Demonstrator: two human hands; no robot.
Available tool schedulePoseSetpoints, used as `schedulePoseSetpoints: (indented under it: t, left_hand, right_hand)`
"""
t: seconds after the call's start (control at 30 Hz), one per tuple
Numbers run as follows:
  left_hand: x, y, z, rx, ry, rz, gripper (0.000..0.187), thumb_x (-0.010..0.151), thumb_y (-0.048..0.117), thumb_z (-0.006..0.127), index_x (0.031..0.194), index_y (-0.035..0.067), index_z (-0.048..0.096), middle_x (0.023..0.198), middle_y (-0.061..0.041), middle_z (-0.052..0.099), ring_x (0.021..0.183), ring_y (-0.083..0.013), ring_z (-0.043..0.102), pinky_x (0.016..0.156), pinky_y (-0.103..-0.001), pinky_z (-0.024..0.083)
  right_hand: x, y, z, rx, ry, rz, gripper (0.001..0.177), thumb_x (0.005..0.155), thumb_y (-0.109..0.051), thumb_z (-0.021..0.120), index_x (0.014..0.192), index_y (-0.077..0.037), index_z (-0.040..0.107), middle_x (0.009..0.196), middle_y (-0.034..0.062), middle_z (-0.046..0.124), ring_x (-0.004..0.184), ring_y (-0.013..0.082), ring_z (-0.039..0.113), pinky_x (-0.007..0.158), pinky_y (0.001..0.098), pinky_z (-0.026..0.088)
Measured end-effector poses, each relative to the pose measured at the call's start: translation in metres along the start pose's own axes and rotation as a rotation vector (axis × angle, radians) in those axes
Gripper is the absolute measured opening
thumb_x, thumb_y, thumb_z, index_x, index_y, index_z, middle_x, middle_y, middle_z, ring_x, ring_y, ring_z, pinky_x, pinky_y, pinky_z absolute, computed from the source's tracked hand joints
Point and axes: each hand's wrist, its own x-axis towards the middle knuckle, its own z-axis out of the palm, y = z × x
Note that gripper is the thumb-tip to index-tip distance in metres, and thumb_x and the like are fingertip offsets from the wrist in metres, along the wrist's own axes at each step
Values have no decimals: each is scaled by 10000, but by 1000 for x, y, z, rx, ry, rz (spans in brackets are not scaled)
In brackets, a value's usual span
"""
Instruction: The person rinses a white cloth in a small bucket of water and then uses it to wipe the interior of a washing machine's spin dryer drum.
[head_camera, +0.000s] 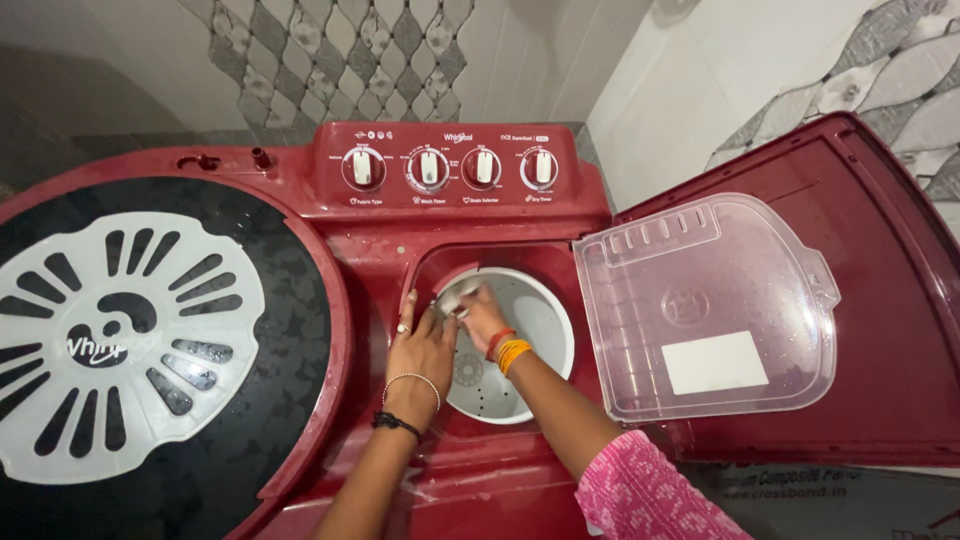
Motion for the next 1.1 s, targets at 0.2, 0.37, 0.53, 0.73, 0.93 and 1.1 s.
schedulePoseSetpoints:
  t: [0.2, 0.37, 0.53, 0.73, 0.93, 1.1]
  left_hand:
    - [-1, 0, 2, -35, 37, -8, 529, 950, 196, 456, 1449, 21, 480, 1319, -147, 643, 1381, -251, 446, 1241, -511, 29]
    - [2, -1, 2, -52, 16, -16, 529, 960, 187, 467, 1465, 29, 476, 1295, -149, 661, 1402, -253, 436, 1251, -506, 23]
    - [1, -3, -2, 27, -132, 9, 412, 992, 212, 447, 1329, 7, 565, 1250, -165, 678, 1455, -292, 372, 1238, -527, -9]
    - [2, -7, 2, 6, -53, -3, 340, 947, 219, 474, 1172, 32, 649, 1202, -143, 698, 1427, -279, 396, 1237, -522, 5]
    - [5, -7, 9, -47, -55, -8, 326, 971, 219, 480, 1141, 28, 681, 1215, -158, 699, 1436, -280, 399, 1256, -519, -2]
    - [6, -6, 8, 34, -36, -10, 355, 950, 251, 472, 1133, 33, 685, 1251, -176, 681, 1421, -275, 396, 1228, -529, 3]
  right_hand:
    - [21, 11, -3, 107, 151, -216, 396, 936, 3, 562, 1293, -59, 403, 1120, 123, 594, 987, 250, 610, 840, 402, 545]
    - [-9, 55, -19, -650, -644, 501, 416, 1034, -399, 406, 1228, -81, 591, 1067, 136, 710, 880, 177, 624, 723, 265, 538]
    - [-26, 57, -91, -1521, -858, 769, 382, 1034, -362, 421, 1212, -72, 595, 1062, 133, 705, 887, 183, 629, 737, 273, 542]
    - [-4, 24, -121, -2185, -78, 247, 341, 1034, -316, 439, 1194, -62, 601, 1057, 130, 699, 896, 191, 634, 755, 283, 548]
    - [63, 22, -64, -2168, -250, -519, 301, 1033, -271, 457, 1175, -51, 606, 1052, 128, 694, 904, 198, 640, 773, 293, 553]
    - [70, 17, -62, -2196, -344, -562, 268, 1033, -233, 472, 1160, -43, 610, 1047, 125, 689, 912, 204, 645, 788, 301, 558]
